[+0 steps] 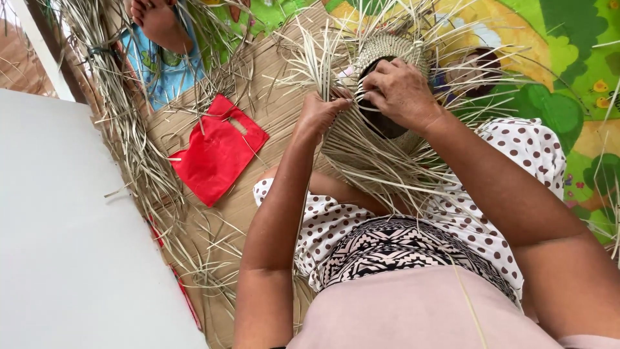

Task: A person is weaving a hat by hand using dried plant fibers over a wooden mold.

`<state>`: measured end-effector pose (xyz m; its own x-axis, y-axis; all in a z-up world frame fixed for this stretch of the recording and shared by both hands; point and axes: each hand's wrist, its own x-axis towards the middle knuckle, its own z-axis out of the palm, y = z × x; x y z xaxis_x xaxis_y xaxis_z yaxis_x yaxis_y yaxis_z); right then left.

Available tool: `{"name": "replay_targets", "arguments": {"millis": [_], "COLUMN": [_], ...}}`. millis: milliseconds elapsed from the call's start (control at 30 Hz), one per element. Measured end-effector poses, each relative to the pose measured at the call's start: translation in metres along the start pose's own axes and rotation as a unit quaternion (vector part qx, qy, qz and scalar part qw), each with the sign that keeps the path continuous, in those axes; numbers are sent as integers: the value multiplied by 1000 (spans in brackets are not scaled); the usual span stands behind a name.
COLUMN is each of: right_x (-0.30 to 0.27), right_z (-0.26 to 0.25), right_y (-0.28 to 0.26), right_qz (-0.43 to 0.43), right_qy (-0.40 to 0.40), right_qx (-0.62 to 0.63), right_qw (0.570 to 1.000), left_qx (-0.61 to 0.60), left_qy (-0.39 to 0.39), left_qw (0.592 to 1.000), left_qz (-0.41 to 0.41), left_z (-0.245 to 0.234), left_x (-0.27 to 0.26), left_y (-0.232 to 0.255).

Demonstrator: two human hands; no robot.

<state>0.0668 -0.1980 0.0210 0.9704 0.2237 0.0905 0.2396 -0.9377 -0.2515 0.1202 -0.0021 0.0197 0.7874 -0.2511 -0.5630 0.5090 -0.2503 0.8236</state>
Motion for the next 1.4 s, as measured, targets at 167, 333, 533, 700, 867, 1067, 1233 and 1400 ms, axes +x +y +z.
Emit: {"name": "replay_targets", "arguments": {"millis": [167, 333, 533, 700, 867, 1067, 1233, 1400], "right_x": [8, 14, 13, 11, 6, -7, -5, 2], "right_z": [-47, -50, -42, -37, -25, -18, -36, -11], "right_y": [-22, -25, -18, -17, -12, 2, -36, -40], "right_qz": [201, 210, 209, 197, 153, -41, -229, -263], "right_qy": [-209, -231, -238, -226, -173, 22, 47, -37], "right_qx": [243, 231, 212, 225, 159, -92, -173, -208], "right_qw": [926, 922, 925, 927, 960, 995, 957, 941], "left_qx": [-19, -61, -67, 19, 210, 230, 151, -47], "left_qy": [-9, -25, -44, -20, 65, 316, 291, 233], "left_qw": [1000, 995, 994, 999, 976, 804, 869, 949], "left_qz": [1, 70, 79, -37, 6, 448, 370, 206], "left_z": [1, 3, 2, -19, -35, 7, 35, 30], "left_x": [0, 17, 20, -44, -116, -162, -165, -134], "left_y": [1, -24, -27, 22, 13, -54, -118, -125]}}
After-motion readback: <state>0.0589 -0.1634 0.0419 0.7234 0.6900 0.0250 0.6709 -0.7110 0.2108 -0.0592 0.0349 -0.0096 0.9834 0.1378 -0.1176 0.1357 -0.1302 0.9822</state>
